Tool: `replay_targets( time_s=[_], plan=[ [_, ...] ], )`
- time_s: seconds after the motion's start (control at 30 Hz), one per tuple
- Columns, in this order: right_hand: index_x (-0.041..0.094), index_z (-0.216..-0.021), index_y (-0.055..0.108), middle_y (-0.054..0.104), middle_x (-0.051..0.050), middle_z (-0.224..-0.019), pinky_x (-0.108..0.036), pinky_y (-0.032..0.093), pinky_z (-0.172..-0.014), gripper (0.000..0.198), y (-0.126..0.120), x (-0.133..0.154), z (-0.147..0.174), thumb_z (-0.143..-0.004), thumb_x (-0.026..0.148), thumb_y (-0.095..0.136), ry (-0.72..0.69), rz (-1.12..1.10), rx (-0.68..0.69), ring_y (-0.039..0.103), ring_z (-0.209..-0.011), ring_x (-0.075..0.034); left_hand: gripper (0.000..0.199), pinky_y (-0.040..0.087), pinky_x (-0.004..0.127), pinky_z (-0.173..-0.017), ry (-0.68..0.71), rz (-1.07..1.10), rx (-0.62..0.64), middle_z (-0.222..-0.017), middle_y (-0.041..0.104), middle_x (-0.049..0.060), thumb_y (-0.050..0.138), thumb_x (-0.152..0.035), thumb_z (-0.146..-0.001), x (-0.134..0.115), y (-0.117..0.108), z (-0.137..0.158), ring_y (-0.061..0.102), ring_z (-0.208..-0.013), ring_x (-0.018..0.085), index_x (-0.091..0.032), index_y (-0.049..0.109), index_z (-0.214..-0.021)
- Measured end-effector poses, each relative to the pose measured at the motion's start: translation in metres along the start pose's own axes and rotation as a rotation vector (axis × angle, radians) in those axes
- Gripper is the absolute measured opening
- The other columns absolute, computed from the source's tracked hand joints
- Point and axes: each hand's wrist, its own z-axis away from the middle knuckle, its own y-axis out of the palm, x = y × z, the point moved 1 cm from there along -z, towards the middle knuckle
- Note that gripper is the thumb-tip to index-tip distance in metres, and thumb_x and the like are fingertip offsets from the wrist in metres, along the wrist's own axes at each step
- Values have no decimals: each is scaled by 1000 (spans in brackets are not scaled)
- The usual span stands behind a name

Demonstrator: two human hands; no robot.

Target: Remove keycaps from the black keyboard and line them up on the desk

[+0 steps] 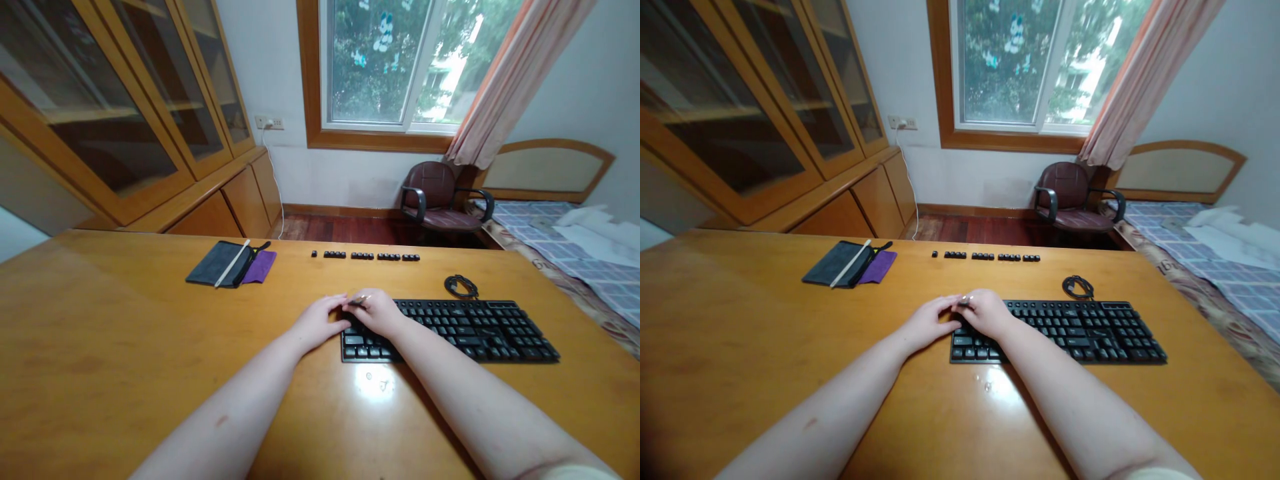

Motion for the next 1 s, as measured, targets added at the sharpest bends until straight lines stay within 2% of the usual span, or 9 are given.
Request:
replay_targets(
  time_s=[0.1, 0.17, 0.3, 0.37, 0.5, 0.8, 1.0],
  plan=[
    [20, -83, 71, 73, -4, -80, -26, 51, -72, 19, -7, -3, -2, -85, 29, 55, 123, -118, -117, 68, -75, -16, 52, 38, 39, -102, -21, 10, -21, -123, 60, 7, 70, -30, -67, -1, 0, 0, 54, -114, 25, -20, 60, -117],
    [19, -82, 72, 73, -4, -80, -27, 51, -73, 18, -9, -3, -3, -84, 30, 57, 147, -155, -121, 68, -76, -17, 52, 39, 39, -101, -27, 20, -40, -121, 61, 7, 71, -30, -66, -2, 1, 0, 55, -112, 24, -20, 60, -116],
    [20, -83, 72, 73, -4, -81, -28, 51, -73, 19, -6, 0, -4, -84, 32, 57, 118, -221, -28, 68, -76, -17, 43, 42, 38, -97, -43, 75, -132, -114, 64, 7, 68, -27, -70, -6, 2, 1, 57, -107, 23, -20, 62, -111],
    [19, -81, 72, 72, -5, -79, -29, 52, -73, 20, -6, 1, -4, -83, 34, 58, 94, -235, -23, 67, -75, -17, 38, 43, 37, -96, -61, 104, -174, -111, 65, 7, 67, -25, -71, -8, 2, 2, 58, -104, 22, -19, 62, -108],
    [18, -78, 71, 72, -5, -76, -30, 52, -72, 22, -6, -1, -6, -82, 37, 59, 91, -282, -62, 67, -73, -17, 34, 45, 36, -92, -84, 135, -178, -106, 67, 6, 68, -24, -71, -8, 2, 2, 61, -98, 21, -19, 64, -104],
    [17, -80, 71, 71, -6, -77, -29, 52, -71, 24, -4, -4, -5, -80, 39, 61, 139, -336, -34, 67, -73, -17, 26, 48, 35, -88, -92, 184, -186, -97, 69, 5, 66, -22, -71, -11, 0, 2, 63, -91, 19, -18, 65, -97],
    [17, -83, 70, 70, -6, -80, -31, 52, -75, 20, -6, 1, -6, -82, 34, 60, 59, -344, -38, 65, -77, -17, 23, 51, 32, -82, -105, 257, -211, -91, 68, 6, 66, -19, -70, -8, 2, 0, 64, -84, 17, -16, 63, -93]
  ],
)
